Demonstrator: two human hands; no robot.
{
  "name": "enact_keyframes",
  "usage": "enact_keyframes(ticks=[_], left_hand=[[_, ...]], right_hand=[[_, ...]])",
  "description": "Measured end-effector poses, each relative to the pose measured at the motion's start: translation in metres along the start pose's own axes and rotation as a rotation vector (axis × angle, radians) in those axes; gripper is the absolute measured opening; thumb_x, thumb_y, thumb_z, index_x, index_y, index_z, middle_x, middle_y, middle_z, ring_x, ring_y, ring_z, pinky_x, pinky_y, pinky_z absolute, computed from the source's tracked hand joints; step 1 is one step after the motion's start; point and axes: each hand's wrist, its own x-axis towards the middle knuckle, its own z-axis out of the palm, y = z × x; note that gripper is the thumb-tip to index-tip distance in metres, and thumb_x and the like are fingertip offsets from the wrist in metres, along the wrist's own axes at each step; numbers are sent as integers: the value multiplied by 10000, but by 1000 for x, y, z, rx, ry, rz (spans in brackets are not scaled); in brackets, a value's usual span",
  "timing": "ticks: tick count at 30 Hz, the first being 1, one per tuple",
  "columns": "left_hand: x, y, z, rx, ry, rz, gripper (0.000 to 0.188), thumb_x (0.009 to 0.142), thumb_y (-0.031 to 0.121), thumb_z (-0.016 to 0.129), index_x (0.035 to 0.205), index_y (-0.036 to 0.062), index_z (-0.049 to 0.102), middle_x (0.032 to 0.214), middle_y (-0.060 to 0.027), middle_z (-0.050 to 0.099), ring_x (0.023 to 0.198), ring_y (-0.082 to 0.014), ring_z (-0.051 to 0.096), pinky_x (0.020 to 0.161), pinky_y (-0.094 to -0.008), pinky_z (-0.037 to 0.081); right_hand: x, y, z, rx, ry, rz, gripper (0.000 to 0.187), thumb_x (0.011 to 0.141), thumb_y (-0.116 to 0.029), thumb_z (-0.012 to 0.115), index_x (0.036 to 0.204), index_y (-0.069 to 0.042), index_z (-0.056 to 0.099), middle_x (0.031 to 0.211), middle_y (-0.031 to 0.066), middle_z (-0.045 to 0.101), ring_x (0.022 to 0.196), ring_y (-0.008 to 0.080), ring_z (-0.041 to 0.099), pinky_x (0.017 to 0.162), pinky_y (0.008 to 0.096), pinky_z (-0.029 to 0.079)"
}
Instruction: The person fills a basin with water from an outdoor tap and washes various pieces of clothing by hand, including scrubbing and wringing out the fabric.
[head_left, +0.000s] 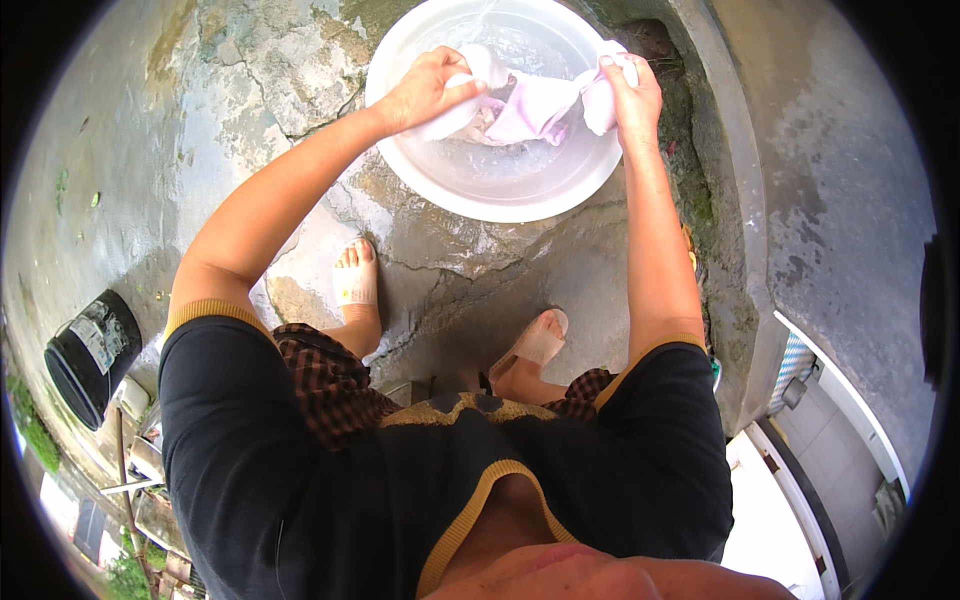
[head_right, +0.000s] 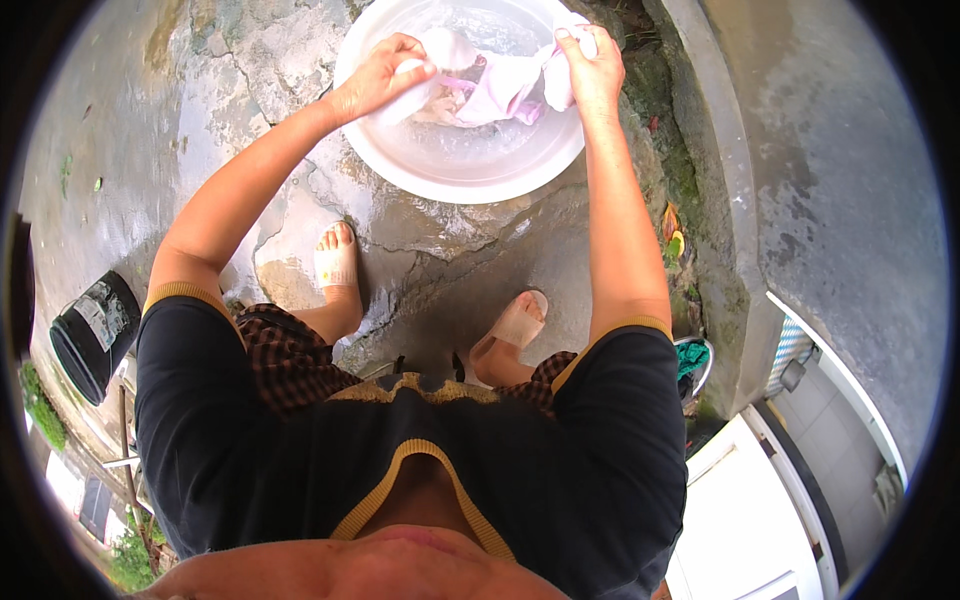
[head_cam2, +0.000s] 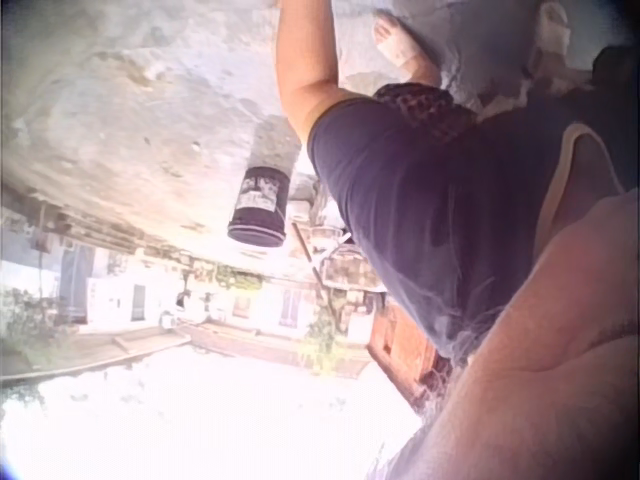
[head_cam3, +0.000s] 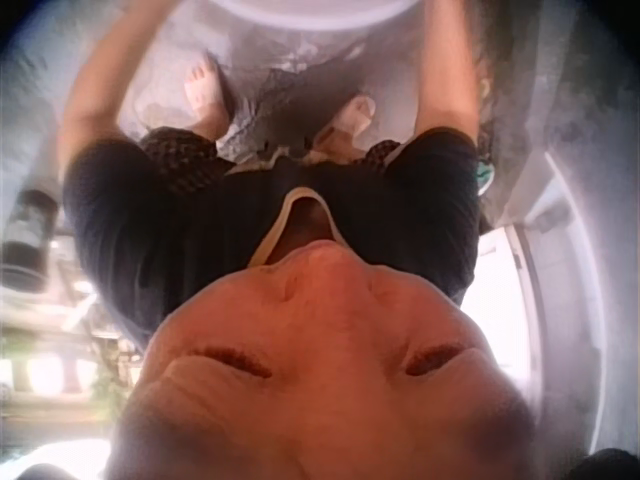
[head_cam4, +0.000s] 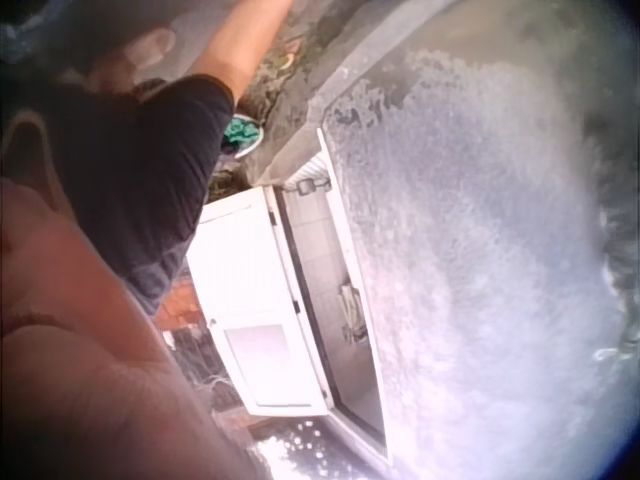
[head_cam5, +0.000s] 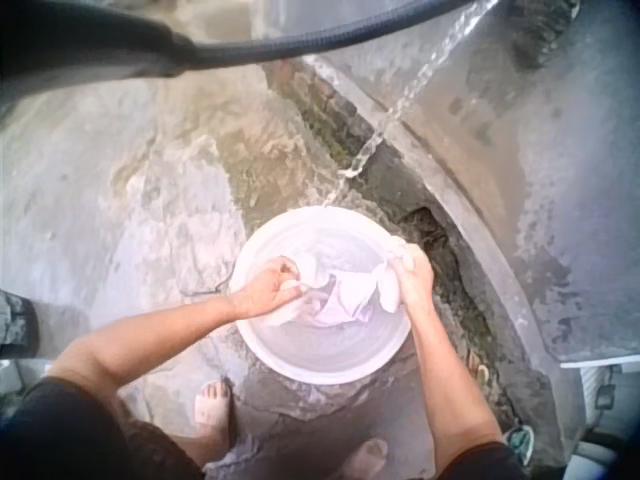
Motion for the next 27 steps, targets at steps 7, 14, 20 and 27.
enact_keyframes(ticks=[7, 14, 20, 27], left_hand=[[-5, 12, 72, -88, -615, -81, 516, 881, 547, 485, 1102, 105, 633, 1128, -139, 616, 1085, -309, 564, 954, -399, 429], [21, 44, 134, 1, -456, -26, 577, 902, 569, 397, 1309, 164, 456, 1346, -162, 433, 1275, -304, 356, 1055, -411, 285], [8, -3, 190, 227, -634, -12, 597, 936, 513, 322, 1424, 170, 320, 1503, -154, 193, 1402, -340, 107, 1147, -416, 92], [0, -5, 191, 21, -723, -117, 669, 890, 582, 351, 1437, 199, 306, 1510, -146, 176, 1397, -355, 117, 1136, -449, 117]], right_hand=[[6, -77, -16, 688, 146, -35, 238, 792, -55, 701, 995, -11, 586, 929, 52, 621, 827, 138, 602, 722, 267, 506], [2, -113, 12, 1086, 92, -16, 249, 875, -85, 529, 1110, -5, 517, 1044, 107, 595, 960, 211, 587, 849, 350, 489], [-29, 34, 74, 347, -81, 71, 289, 825, -139, 625, 1100, -64, 579, 1083, 99, 582, 976, 237, 577, 857, 335, 466], [-64, 28, 95, -761, -205, -407, 345, 769, -228, 662, 1109, -174, 633, 1321, 171, 444, 1292, 303, 338, 1045, 509, 275]])
